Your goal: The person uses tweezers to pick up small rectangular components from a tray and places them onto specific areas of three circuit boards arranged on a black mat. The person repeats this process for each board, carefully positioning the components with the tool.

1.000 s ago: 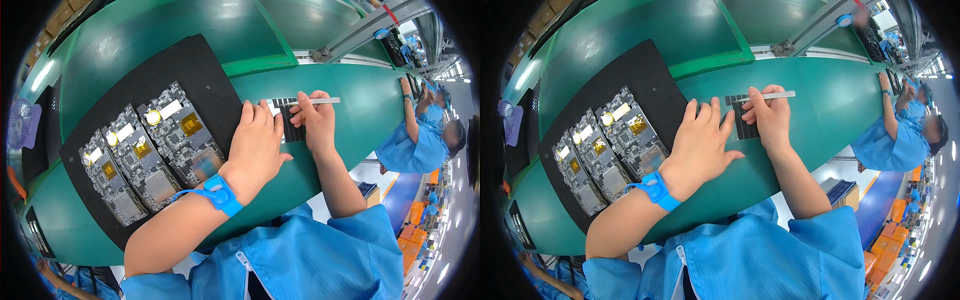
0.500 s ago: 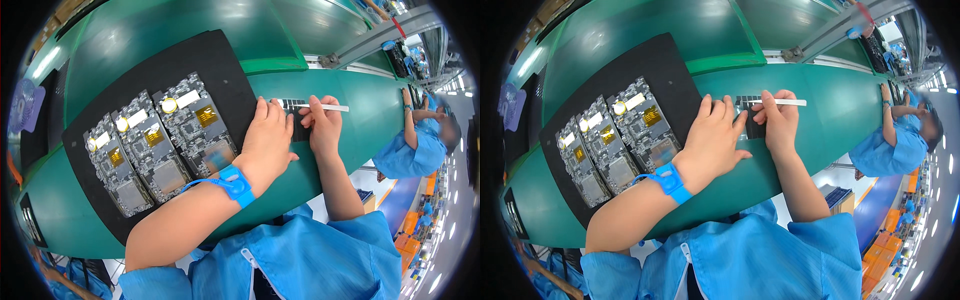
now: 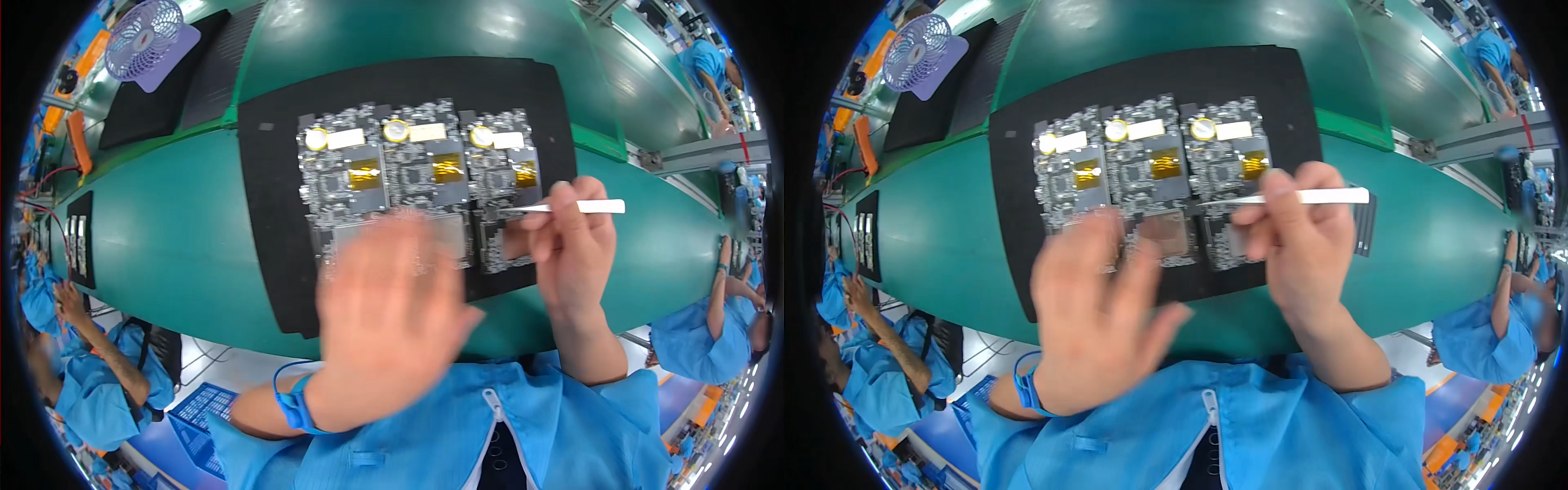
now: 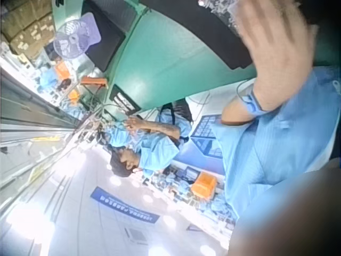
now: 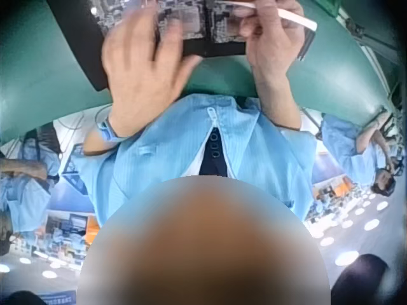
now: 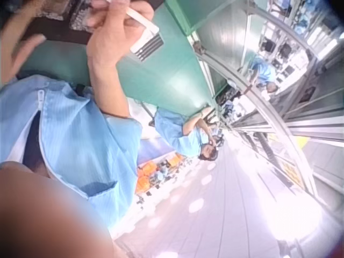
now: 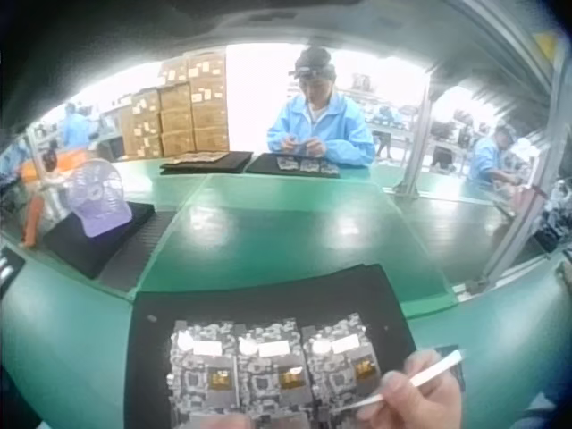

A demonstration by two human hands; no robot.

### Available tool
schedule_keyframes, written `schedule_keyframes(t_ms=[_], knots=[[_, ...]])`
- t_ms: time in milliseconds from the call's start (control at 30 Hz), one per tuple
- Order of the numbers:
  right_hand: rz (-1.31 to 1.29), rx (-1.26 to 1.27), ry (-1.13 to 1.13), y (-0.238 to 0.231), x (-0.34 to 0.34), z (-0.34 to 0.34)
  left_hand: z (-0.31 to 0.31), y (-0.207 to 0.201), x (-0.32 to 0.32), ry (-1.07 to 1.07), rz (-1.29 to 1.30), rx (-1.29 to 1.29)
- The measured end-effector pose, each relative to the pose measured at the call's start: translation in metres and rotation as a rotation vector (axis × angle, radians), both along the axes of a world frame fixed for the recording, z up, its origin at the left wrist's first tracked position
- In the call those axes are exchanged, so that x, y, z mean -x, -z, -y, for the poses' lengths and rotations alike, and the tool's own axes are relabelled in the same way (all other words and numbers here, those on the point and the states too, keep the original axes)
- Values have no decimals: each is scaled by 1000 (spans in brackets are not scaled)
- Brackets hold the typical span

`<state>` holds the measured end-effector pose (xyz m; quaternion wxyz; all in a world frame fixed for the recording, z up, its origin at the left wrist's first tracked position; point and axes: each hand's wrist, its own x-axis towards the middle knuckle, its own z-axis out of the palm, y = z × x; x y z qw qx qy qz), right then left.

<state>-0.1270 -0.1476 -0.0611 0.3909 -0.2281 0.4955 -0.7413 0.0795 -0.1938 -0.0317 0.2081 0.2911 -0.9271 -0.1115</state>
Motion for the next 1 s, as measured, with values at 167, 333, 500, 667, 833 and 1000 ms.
schedule_keyframes(t_ms=[167,333,500,667,833,1000], knots=[[55,-67,-204,-6,-62,44,1,46,-36,-245,53,-50],[-177,-130,-211,2,-84,54,-5,56,-30,-295,39,-54],[-250,-123,-190,3,-87,50,-9,67,-28,-330,-9,-32],[-384,-168,-150,6,-88,49,-9,69,-27,-347,-18,-29],[-397,-119,-156,8,-87,48,-9,68,-26,-346,-14,-29],[-376,-99,-144,9,-89,48,-9,69,-27,-341,-1,-30]])
